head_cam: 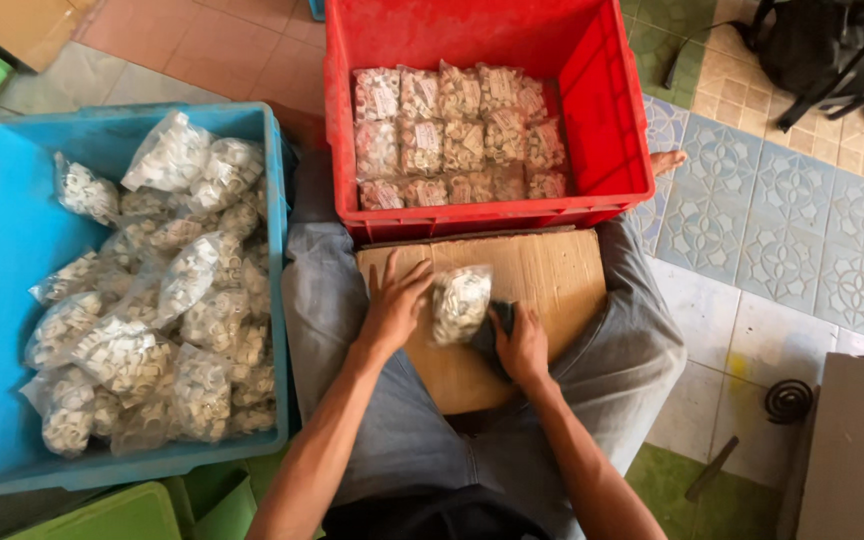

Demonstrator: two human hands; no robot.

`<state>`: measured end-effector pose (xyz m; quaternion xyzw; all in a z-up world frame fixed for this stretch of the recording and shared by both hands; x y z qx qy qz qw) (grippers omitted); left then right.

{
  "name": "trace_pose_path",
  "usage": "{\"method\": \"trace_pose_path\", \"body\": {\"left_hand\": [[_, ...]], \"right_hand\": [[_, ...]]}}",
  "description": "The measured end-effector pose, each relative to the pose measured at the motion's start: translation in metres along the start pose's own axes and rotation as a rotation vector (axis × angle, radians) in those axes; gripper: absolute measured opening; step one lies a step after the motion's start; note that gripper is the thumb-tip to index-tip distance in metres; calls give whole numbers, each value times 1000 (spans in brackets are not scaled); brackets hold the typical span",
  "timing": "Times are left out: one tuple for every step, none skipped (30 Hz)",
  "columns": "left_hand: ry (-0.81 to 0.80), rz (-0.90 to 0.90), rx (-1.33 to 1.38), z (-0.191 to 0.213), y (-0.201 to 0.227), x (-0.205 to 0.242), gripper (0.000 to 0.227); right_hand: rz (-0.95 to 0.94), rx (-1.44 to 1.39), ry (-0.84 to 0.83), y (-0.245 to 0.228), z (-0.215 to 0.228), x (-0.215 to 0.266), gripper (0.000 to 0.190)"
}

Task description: The person sorts bags of small white plastic components by picking them from a blue crate and arranging them into a red crate.

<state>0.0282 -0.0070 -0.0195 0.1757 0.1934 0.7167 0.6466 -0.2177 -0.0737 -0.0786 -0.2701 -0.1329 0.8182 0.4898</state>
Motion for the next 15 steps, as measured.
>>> {"method": "trace_pose_path", "body": {"left_hand": [[-4, -1, 5, 3, 5, 1, 50], [-27, -21, 87, 6, 11, 0, 50], [-49, -41, 169, 10, 17, -1, 50], [-50, -45, 167, 1, 20, 1, 50], [-72, -73, 119, -7, 24, 2, 58], [-93, -97, 67, -15, 25, 4, 71], [-94, -97, 62, -15, 24, 0, 71], [-104, -82, 27, -17, 22, 0, 75], [-115, -67, -9, -18, 20, 0, 80], [-117, -61, -11, -18, 22, 1, 80], [-125, -27, 0, -17, 23, 2, 79], [-129, -2, 11, -15, 25, -1, 79], [-129, -5, 10, -13, 26, -1, 79], [-133, 7, 7, -12, 28, 1, 79], [-136, 19, 4, -11, 31, 2, 78]], "right_hand": [[-4, 4, -3, -5, 0, 9, 38], [-47, -51, -5, -9, 0, 17, 37], [-89, -107, -7, -13, 0, 24, 35], [-91, -107, -4, -25, 3, 22, 35], [-126, -150, 0, -36, 7, 19, 33], [-159, -199, 1, -49, 8, 16, 30], [-160, -204, 3, -42, -2, -2, 30], [-159, -175, 69, -35, -12, -17, 29], [-159, -146, 135, -29, -21, -31, 28], [-159, -150, 130, -25, -24, -46, 28], [-173, -79, 157, -20, -25, -61, 28], [-187, -3, 192, -14, -25, -80, 28], [-188, -3, 195, -15, -28, -82, 28], [-204, -4, 188, -14, -30, -81, 29], [-219, -6, 180, -13, -31, -80, 30]]}}
Point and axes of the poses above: each hand's wrist, its own x-axis away from the middle knuckle, its own z-axis out of the back of the hand, y = z × x, the point moved 2 cm from there along -x, towards the middle knuckle
